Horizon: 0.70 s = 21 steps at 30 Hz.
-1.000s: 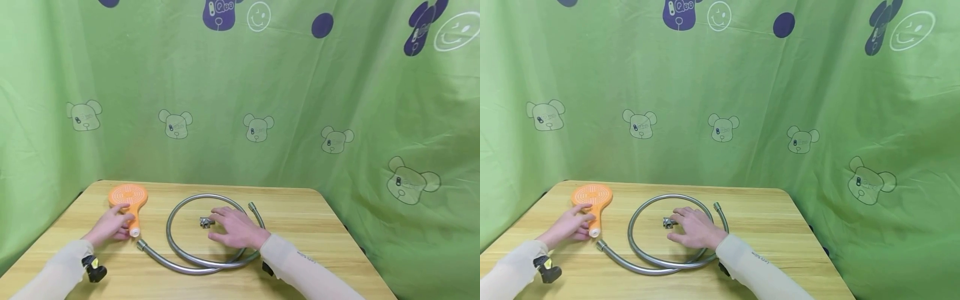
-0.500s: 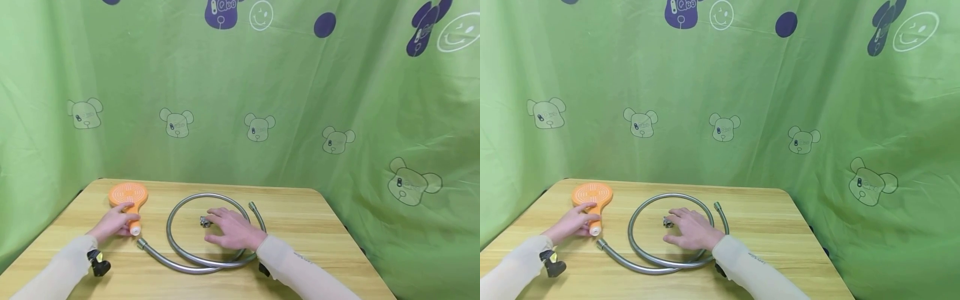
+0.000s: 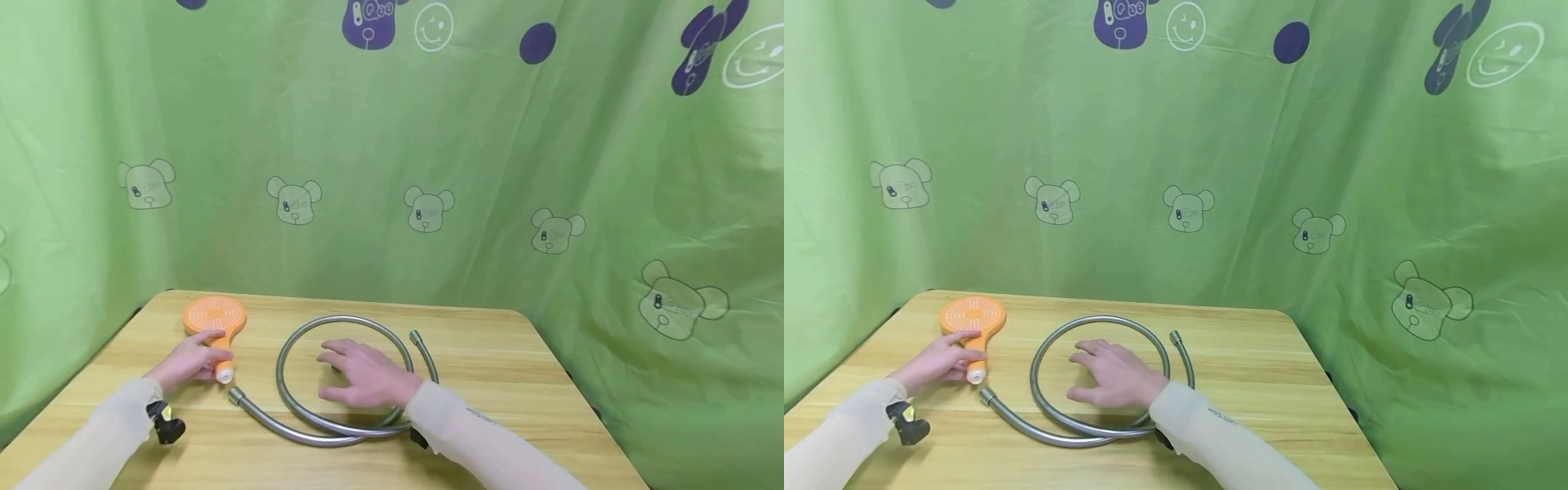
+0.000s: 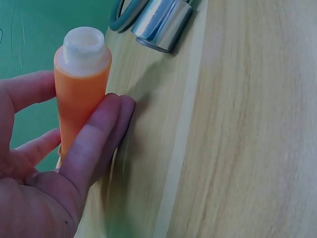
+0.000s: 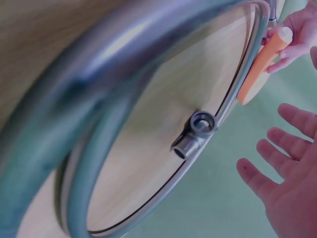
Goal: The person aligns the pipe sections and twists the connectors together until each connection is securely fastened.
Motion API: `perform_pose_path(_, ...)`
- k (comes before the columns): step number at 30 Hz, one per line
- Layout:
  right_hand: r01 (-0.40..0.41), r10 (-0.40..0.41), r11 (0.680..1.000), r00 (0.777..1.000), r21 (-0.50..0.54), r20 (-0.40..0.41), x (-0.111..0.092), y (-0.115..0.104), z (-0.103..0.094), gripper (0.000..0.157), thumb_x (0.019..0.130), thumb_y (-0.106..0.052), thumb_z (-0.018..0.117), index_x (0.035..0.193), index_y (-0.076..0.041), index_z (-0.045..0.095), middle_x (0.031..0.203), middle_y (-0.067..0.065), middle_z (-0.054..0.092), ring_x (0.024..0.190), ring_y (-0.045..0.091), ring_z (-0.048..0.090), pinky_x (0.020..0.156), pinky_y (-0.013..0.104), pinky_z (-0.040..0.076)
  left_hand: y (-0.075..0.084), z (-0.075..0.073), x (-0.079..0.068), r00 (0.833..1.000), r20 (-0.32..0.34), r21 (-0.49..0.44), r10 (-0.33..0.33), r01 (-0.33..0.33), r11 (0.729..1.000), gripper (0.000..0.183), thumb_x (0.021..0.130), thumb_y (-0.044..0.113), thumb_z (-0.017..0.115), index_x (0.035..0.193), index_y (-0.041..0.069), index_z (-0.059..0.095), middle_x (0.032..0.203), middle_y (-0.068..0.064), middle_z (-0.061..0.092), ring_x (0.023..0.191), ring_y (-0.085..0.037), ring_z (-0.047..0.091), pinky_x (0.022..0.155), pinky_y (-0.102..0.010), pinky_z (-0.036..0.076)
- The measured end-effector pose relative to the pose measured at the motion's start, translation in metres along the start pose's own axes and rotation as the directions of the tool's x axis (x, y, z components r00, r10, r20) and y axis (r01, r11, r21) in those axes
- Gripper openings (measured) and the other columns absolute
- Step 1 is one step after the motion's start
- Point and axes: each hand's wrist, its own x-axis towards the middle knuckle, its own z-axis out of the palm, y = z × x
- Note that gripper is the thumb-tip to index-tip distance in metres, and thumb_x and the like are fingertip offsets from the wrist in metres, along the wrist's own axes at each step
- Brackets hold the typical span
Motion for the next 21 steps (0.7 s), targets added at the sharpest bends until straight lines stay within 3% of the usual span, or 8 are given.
perform_pose_path(7,0.017,-0.018,1.0,1.0,0.025,0.023,0.008,-0.011,-0.003,0.072,0.095,-0.068,0.048,0.152,-0.026,0.043,0.164,0.001,0.032,0.148,0.024,0.036,0.12,0.049,0.032,-0.004,-0.002,0.003,1.0,0.023,-0.023,0.008,-0.007,1.0,0.085,0.092,0.014,0.07,0.156,-0.006,0.018,0.09,-0.008,0.068,0.071,-0.014,0.064,0.068,-0.029,0.061)
perform_pose_path(21,0.097,-0.105,0.993,0.987,0.065,0.126,0.034,-0.035,0.001,0.08,0.092,-0.073,0.047,0.156,-0.025,0.037,0.164,0.003,0.031,0.148,0.022,0.035,0.116,0.041,0.039,0.001,-0.003,0.001,1.0,0.022,-0.026,-0.013,0.014,1.0,0.085,0.092,0.015,0.072,0.156,-0.005,0.019,0.087,-0.008,0.068,0.068,-0.013,0.064,0.065,-0.028,0.059)
